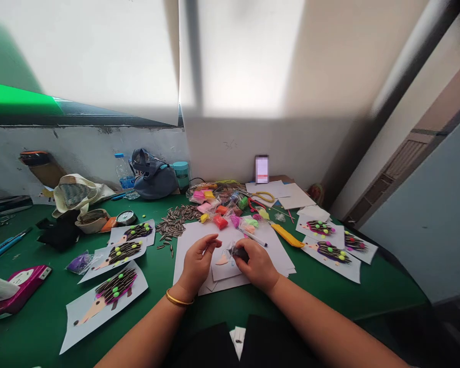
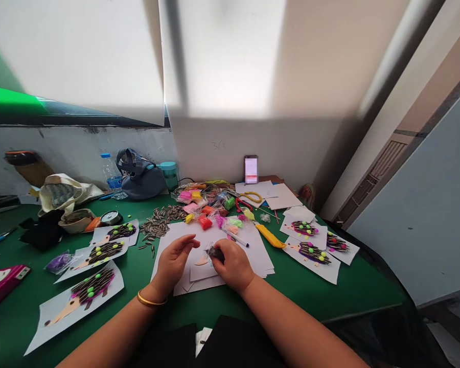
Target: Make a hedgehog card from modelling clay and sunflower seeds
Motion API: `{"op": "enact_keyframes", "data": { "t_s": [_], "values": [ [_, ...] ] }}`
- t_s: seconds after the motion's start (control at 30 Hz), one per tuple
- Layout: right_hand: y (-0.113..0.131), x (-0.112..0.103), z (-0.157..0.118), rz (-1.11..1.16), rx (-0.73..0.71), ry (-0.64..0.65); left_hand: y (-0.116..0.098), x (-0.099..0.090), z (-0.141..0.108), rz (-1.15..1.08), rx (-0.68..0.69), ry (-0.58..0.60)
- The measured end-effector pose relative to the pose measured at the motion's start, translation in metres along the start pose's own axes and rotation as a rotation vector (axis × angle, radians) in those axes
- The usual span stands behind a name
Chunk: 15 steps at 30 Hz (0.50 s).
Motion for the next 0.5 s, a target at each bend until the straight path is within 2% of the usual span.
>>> {"op": "enact_keyframes", "data": {
  "t_s": [0.13, 0.4, 0.5],
  "values": [
    [0.0014, -0.0015, 0.0015, 0.007, 0.001, 0.003, 0.0073, -0.0007, 0.0008, -0.064, -0.073, -0.016],
    [-0.0022, -0.0026, 0.0013, 0.039, 0.009, -0.023, 0.0049, -0.0084, 0.0037, 0.065, -0.059, -0.043],
    [-0.0042, -0.0036, 0.0016, 0.065, 0.010, -0.032, 0.0078, -0.0075, 0.0043, -0.018, -0.097, -0.041]
  ]
}}
Point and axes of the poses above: each hand's wrist, its own z-axis towards the middle knuckle, its own x-axis out of the palm, y = z × x, the point moved 10 cm from there along z, towards the middle knuckle, and after that the axes turned 5 degrees about -z, right-handed, at the moved point
